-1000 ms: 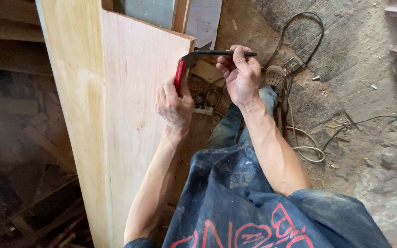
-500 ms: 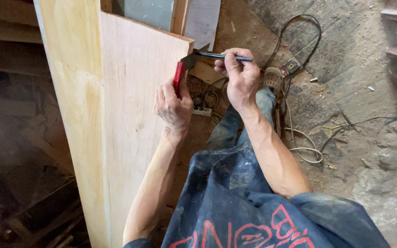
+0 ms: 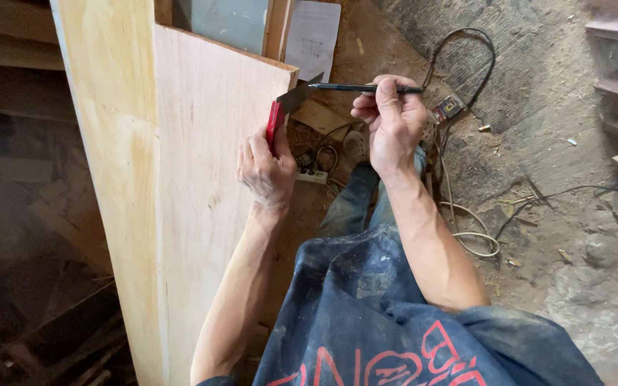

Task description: The person uses a combination square and a pencil to draw straight lines and right angles on a large wooden board. They repeatedly reposition the square to mark multiple sections of the board.

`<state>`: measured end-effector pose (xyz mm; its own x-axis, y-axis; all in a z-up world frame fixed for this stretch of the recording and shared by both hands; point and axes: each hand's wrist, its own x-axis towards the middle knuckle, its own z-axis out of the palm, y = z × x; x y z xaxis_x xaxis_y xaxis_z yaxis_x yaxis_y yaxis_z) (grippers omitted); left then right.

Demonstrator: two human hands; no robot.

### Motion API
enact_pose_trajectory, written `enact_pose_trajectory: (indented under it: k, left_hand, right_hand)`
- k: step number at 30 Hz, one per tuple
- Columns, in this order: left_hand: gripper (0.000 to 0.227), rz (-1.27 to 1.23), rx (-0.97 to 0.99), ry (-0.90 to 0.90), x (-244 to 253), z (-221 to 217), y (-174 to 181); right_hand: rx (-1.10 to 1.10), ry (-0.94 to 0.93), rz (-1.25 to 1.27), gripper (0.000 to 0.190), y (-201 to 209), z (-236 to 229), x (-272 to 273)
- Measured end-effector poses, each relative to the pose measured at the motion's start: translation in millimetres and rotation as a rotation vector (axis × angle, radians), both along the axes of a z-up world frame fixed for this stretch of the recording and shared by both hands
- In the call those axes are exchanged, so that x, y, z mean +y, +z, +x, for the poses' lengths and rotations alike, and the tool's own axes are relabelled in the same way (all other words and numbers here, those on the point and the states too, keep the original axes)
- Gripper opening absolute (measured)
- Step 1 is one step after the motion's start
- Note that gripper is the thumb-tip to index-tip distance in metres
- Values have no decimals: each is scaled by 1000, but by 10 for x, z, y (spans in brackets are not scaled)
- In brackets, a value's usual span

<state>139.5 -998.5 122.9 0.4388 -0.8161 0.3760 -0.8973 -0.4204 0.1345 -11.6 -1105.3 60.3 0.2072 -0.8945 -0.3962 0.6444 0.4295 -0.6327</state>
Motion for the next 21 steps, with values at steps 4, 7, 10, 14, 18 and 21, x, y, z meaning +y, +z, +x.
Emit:
enact_pose_trajectory:
  k: [4, 7, 10, 14, 18, 21]
  left_hand:
    - [18, 16, 23, 7, 12, 13, -13]
    - [17, 13, 45, 0, 16, 9, -8]
    - [16, 20, 72, -10, 14, 17, 24]
    - [15, -12, 108, -32, 1, 20, 65]
    - [15, -14, 120, -19, -9, 20, 69]
    - [18, -11, 93, -24, -7, 28, 53]
  right_hand:
    - [-4, -18, 94, 21, -203, 24, 84]
    - [7, -14, 122, 21, -289, 34, 129]
    - [5, -5, 124, 22, -326, 37, 148]
    - [2, 5, 151, 22, -356, 8, 141]
    - [-10, 2, 160, 22, -383, 8, 139]
    - [-21, 6, 172, 22, -384, 43, 148]
